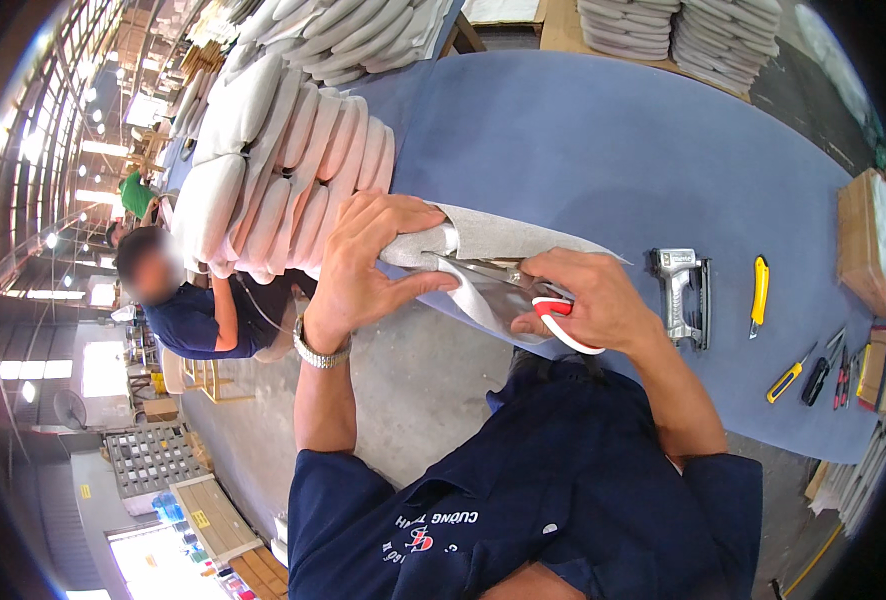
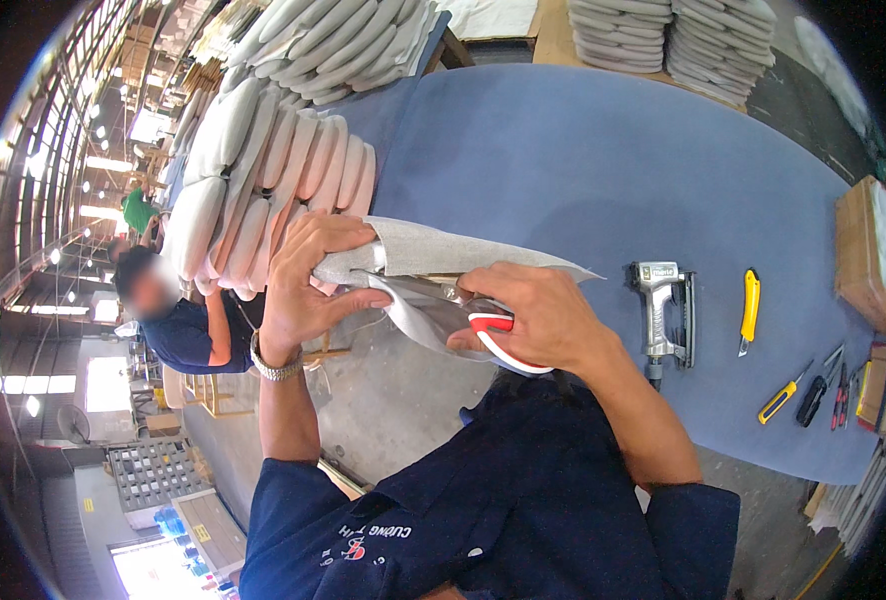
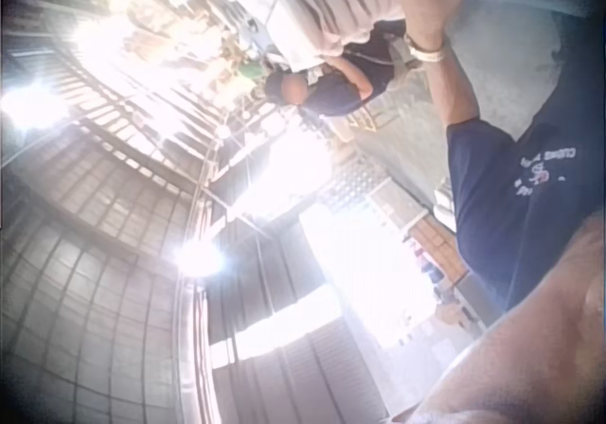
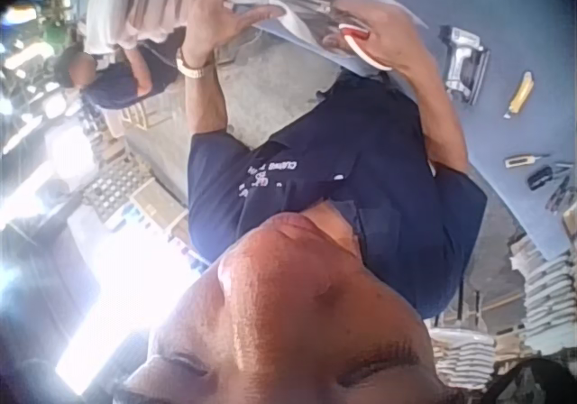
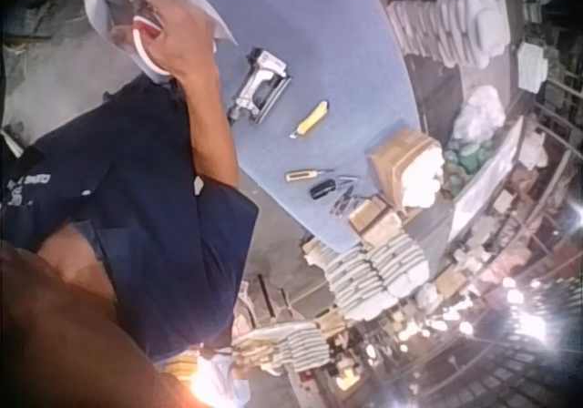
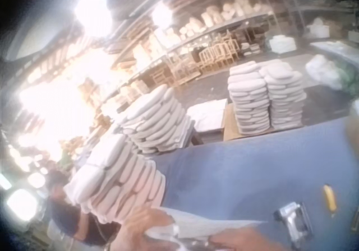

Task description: The person assembles cushion covers by inserting foam inserts, aligning zippers, and securing fabric with a staple gun. They trim excess fabric with scissors and place finished cushions on a stack.

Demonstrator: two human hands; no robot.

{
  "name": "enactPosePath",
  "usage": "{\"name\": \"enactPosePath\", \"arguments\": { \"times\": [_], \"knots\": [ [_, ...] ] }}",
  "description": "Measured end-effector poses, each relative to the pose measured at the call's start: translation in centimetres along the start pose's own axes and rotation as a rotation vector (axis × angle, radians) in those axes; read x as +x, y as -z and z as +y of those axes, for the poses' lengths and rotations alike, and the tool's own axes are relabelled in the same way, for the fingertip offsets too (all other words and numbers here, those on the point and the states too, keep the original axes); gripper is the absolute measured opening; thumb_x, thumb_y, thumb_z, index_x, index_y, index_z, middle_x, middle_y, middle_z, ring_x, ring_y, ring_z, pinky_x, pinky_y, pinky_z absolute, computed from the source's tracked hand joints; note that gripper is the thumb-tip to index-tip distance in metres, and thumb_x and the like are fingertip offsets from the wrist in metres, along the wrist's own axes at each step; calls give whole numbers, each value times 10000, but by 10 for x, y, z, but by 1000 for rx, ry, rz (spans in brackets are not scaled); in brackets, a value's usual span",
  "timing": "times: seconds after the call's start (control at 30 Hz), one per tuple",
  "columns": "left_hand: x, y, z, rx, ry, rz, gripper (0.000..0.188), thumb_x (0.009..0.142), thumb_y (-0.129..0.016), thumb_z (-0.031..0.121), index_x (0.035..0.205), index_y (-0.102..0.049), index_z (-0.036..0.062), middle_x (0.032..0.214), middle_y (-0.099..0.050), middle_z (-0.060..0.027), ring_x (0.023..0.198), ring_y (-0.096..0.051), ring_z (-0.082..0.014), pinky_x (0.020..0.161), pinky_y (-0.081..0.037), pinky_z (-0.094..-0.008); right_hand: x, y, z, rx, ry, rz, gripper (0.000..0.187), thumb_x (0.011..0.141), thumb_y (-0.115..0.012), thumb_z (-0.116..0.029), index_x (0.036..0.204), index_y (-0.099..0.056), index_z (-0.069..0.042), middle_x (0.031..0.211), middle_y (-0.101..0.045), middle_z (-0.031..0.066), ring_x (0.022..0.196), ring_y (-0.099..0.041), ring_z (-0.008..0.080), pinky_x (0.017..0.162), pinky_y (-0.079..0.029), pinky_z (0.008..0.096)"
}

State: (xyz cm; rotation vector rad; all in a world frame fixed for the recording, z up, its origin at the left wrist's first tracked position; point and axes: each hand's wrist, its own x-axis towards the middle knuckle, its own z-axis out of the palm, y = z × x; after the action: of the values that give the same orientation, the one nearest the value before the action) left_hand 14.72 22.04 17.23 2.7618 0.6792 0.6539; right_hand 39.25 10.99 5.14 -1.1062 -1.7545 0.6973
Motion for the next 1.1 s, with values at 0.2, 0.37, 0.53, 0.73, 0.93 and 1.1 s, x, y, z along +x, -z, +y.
{"name": "enactPosePath", "arguments": {
  "times": [0.2, 0.37, 0.53, 0.73, 0.93, 1.1],
  "knots": [
    [0, -2, 1, -4, -9, 31, 550, 621, -962, 322, 1046, -734, 57, 1063, -751, -86, 983, -681, -276, 930, -474, -389, 1, -3, -1, 15, 15, 17, 562, 722, -903, -473, 1052, -705, -63, 954, -736, 105, 841, -717, 327, 726, -553, 406],
    [0, -1, 3, 10, -5, 19, 546, 618, -965, 322, 1038, -734, 61, 1057, -752, -83, 991, -685, -272, 933, -472, -389, 7, -1, 0, 4, 47, 6, 527, 759, -863, -519, 1016, -711, -85, 952, -751, 108, 834, -726, 326, 719, -556, 407],
    [-2, -1, 2, -9, -8, 33, 541, 621, -967, 306, 1045, -732, 63, 1056, -752, -78, 1011, -690, -271, 938, -470, -390, 8, -4, 0, 41, 53, -12, 502, 763, -867, -497, 992, -712, -78, 895, -746, 119, 784, -718, 336, 693, -546, 407],
    [-5, 2, -2, -39, -24, 4, 542, 625, -970, 283, 1060, -735, 61, 1075, -755, -64, 1086, -684, -287, 975, -459, -418, 10, 2, -4, 71, -19, -135, 518, 787, -851, -516, 1010, -710, -70, 855, -733, 120, 739, -700, 321, 678, -527, 402],
    [-4, 7, -4, -50, -58, -62, 558, 623, -969, 285, 1080, -741, 63, 1099, -756, -62, 1151, -669, -310, 1032, -443, -449, 18, 20, 3, 305, -165, -418, 673, 797, -797, -664, 1092, -687, -70, 816, -672, 103, 742, -656, 274, 686, -509, 386],
    [-4, 7, -4, -49, -62, -70, 554, 629, -966, 278, 1085, -741, 58, 1107, -756, -66, 1148, -670, -310, 1040, -441, -452, 18, 31, 1, 246, -161, -457, 679, 808, -785, -660, 1133, -679, -74, 894, -696, 125, 826, -683, 312, 730, -523, 417]
  ]
}}
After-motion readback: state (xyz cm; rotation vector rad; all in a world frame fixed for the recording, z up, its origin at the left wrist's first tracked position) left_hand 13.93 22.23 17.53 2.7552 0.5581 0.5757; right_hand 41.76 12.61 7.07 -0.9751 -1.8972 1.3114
